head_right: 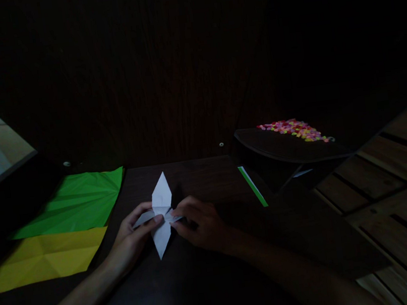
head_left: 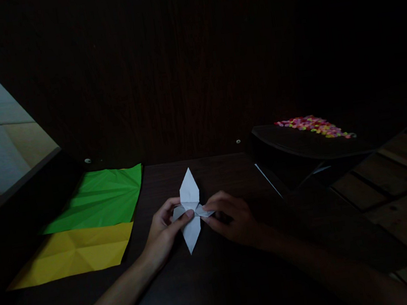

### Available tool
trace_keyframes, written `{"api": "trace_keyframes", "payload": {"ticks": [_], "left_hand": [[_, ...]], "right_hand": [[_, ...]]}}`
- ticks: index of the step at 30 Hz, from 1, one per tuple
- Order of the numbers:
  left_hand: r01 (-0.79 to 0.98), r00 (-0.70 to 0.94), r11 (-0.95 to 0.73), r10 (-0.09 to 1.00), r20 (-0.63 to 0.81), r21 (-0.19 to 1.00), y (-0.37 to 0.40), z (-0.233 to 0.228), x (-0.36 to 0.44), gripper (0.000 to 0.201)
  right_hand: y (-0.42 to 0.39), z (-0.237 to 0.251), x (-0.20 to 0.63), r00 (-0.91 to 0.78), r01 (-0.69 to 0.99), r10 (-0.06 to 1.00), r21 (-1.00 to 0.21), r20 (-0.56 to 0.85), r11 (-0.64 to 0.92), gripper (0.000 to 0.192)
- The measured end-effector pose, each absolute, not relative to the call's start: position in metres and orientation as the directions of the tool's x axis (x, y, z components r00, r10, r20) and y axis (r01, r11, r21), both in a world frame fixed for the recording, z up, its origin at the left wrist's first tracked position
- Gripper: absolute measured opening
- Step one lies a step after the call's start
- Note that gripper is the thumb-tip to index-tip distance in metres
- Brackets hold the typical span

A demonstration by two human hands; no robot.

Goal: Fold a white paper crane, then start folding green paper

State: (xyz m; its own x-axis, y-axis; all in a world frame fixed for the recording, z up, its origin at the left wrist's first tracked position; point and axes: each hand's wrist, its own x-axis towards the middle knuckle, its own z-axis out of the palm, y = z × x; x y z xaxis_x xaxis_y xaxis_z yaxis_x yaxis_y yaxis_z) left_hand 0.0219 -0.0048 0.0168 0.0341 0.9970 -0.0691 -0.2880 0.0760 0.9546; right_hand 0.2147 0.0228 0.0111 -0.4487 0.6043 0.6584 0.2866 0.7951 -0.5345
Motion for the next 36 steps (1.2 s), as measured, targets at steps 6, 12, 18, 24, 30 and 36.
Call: {"api": "trace_keyframes", "payload": {"ticks": [6, 12, 18, 24, 30, 36], "left_hand": [[-0.293, 0.065, 0.112, 0.993, -0.097, 0.949, -0.0048, 0.0155, 0.0222, 0.029], [-0.339, 0.089, 0.138, 0.989, -0.114, 0.931, -0.0062, 0.0163, 0.0241, 0.030], [-0.343, 0.085, 0.159, 0.987, -0.138, 0.926, -0.0078, 0.0187, 0.0261, 0.031], [-0.328, 0.073, 0.132, 0.991, -0.114, 0.935, -0.0104, 0.0184, 0.0281, 0.030], [-0.318, 0.089, 0.141, 0.989, -0.118, 0.938, -0.0101, 0.0168, 0.0283, 0.028], [-0.328, 0.138, 0.160, 0.983, -0.121, 0.931, -0.0111, 0.0143, 0.0266, 0.027]], "right_hand": [[0.0253, 0.0094, 0.2137, -0.443, 0.277, 0.593, -0.526, 0.673, 0.804, 0.014], [0.0293, 0.0080, 0.2125, -0.463, 0.306, 0.610, -0.530, 0.643, 0.791, 0.018], [0.0316, 0.0054, 0.2132, -0.482, 0.313, 0.594, -0.506, 0.644, 0.804, 0.015], [0.0300, 0.0059, 0.2130, -0.461, 0.354, 0.556, -0.431, 0.692, 0.830, 0.014], [0.0275, 0.0089, 0.2140, -0.451, 0.401, 0.527, -0.365, 0.720, 0.840, 0.013], [0.0269, 0.0105, 0.2173, -0.502, 0.366, 0.486, -0.333, 0.715, 0.869, 0.011]]}}
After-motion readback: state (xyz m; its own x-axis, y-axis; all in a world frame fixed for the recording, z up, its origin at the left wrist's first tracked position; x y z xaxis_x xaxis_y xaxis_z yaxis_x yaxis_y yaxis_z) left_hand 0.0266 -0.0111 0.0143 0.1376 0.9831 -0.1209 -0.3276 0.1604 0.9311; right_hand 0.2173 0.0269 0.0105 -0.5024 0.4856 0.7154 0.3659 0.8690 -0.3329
